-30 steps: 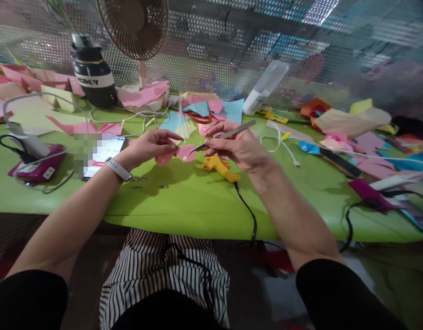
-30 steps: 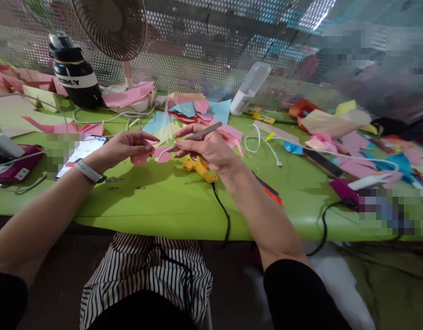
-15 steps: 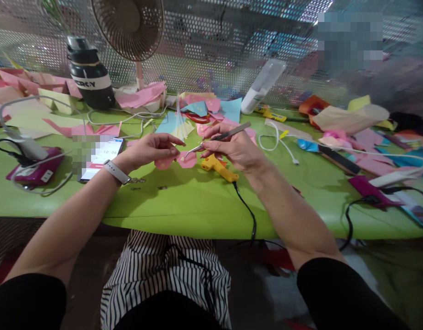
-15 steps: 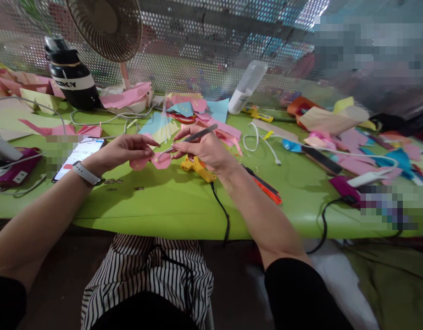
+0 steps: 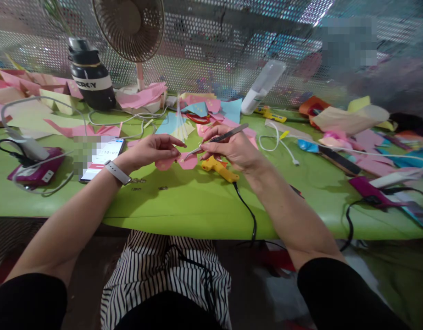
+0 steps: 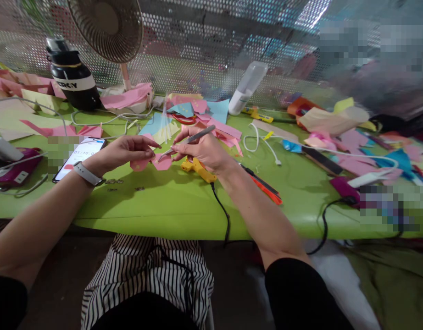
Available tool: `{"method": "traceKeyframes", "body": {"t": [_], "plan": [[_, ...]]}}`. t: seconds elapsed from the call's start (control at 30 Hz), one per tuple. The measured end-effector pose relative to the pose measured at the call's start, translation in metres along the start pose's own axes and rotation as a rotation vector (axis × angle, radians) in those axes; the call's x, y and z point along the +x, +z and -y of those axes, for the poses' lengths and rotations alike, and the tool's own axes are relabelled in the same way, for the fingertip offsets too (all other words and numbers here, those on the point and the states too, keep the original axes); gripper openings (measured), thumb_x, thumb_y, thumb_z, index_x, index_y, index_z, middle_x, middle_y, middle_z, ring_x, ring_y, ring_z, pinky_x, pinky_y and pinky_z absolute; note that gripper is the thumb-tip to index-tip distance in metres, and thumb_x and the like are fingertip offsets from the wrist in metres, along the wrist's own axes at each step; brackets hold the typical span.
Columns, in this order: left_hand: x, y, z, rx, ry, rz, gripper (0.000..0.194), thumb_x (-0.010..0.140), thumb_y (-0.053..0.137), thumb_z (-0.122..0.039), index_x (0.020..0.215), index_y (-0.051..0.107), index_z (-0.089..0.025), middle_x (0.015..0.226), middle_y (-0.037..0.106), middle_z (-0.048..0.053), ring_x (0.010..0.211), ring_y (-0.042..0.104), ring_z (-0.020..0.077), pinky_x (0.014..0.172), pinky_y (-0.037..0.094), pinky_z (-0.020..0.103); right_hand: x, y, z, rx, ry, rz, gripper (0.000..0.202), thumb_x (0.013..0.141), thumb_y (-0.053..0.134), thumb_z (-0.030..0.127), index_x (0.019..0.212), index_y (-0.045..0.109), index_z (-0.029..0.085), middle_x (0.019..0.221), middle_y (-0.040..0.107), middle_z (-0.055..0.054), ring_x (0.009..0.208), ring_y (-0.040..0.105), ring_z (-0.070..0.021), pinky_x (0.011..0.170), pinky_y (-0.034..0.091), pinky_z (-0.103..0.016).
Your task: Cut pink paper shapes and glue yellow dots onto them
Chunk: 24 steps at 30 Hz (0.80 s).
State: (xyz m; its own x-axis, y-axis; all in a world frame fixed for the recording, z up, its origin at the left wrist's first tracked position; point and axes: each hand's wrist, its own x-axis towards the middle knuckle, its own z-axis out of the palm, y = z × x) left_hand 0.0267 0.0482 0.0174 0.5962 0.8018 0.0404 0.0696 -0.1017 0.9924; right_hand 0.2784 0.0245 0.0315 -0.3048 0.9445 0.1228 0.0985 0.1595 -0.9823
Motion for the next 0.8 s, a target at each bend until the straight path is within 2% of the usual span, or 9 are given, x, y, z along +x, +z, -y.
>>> {"method": "traceKeyframes", "body": {"t": [0.3, 0.8], "plan": [[0.0006, -0.0003, 0.0033, -0.007, 0.012, -0.017, 0.031, 0.079, 0.079, -0.020, 0.110, 0.073, -0.015, 0.093, 0.078, 0.008, 0.085, 0.073, 0.0157, 0.078, 0.059, 0.028, -0.0021, 0.0036, 0.0015, -0.018, -0.004, -0.025, 0.037, 0.069, 0.088, 0.039, 0.087, 0.061, 0.021, 0.068, 0.066, 0.002, 0.062, 0.072, -0.0158, 0.044, 0.043, -0.021], [-0.0001, 0.0004, 0.0010, 0.036, 0.020, -0.022, 0.029, 0.082, 0.076, -0.022, 0.109, 0.073, -0.015, 0.082, 0.075, 0.006, 0.066, 0.066, 0.0113, 0.058, 0.051, 0.022, -0.0032, 0.0061, 0.0013, -0.041, -0.032, -0.049, 0.035, 0.070, 0.088, 0.036, 0.088, 0.061, 0.020, 0.066, 0.067, 0.002, 0.061, 0.072, -0.0163, 0.043, 0.042, -0.021]]}}
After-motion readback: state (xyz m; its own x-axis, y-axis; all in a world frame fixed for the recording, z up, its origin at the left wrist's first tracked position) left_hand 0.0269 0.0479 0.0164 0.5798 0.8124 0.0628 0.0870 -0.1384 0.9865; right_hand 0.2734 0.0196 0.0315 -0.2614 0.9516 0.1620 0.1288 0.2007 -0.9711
